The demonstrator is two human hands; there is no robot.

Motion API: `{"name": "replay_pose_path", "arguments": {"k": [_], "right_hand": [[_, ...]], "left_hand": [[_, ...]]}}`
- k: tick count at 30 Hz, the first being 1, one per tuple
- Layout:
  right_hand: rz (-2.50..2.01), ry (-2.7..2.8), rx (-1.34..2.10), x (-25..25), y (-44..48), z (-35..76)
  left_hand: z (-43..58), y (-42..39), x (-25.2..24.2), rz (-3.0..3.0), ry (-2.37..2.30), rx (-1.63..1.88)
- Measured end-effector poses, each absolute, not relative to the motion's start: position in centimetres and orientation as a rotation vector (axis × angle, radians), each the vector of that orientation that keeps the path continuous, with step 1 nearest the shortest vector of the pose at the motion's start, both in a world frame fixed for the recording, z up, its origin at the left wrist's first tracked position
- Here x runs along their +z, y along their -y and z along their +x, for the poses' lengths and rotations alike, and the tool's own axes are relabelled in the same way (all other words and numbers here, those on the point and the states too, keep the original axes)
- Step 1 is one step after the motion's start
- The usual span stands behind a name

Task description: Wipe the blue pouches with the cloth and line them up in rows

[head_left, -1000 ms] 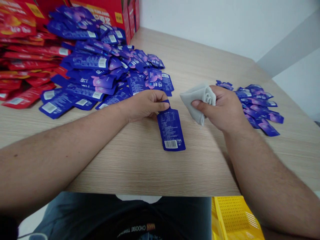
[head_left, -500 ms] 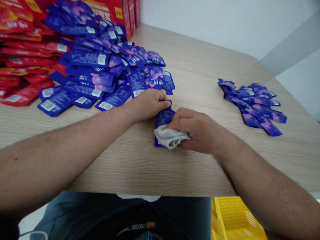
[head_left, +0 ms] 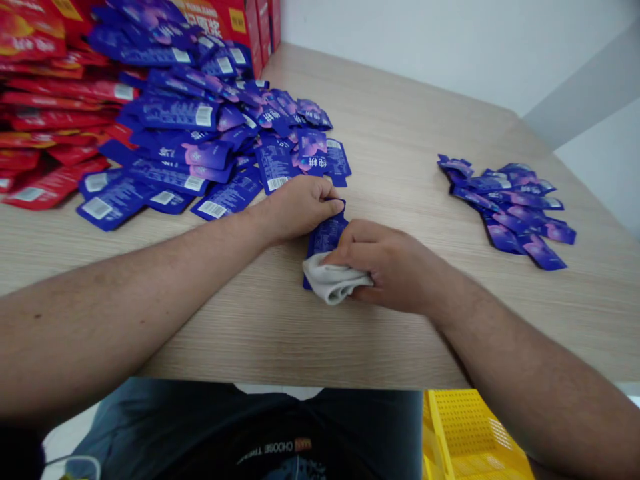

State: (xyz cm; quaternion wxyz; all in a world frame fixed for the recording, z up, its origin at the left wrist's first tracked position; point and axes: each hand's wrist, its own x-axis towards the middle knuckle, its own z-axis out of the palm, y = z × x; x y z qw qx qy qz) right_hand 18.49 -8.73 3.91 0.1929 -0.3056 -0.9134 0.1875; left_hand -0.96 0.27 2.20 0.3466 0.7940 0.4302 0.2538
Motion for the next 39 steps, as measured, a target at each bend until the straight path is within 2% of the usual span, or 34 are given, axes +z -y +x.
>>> {"name": "replay_pose_path", "arguments": {"k": [3, 8, 16, 23, 30, 35, 37, 39], "right_hand": [[-0.828, 2.630, 0.623, 4.5, 9.0, 18.8], [-1.127, 2.359, 0.212, 3.8, 7.6, 19.7], [-0.797, 2.706, 0.633, 4.5, 9.6, 18.0], [-1.214, 2.224, 0.112, 3.2, 7.4, 19.1], [-0.844, 2.535, 0.600, 4.0, 8.7, 18.6], [-1.232, 2.272, 0.201, 3.6, 7.4, 19.3], [-1.230, 2.274, 0.223, 3.3, 7.4, 18.9], [-1.083, 2.391, 0.396, 3.4, 7.9, 18.4]], "left_hand": [[-0.9, -0.3, 2.1, 2.048, -1.118, 0.667], [-0.9, -0.3, 2.0, 2.020, -1.154, 0.694], [-1.0, -0.3, 2.1, 2.054, -1.143, 0.690], [-0.8, -0.3, 1.6, 2.012, -1.122, 0.716], [-0.9, -0.2, 2.3, 2.090, -1.094, 0.627], [-0.9, -0.1, 1.9, 2.031, -1.119, 0.680], [-0.9, -0.2, 1.8, 2.036, -1.122, 0.674], [-0.9, -0.2, 2.0, 2.070, -1.113, 0.632]]}}
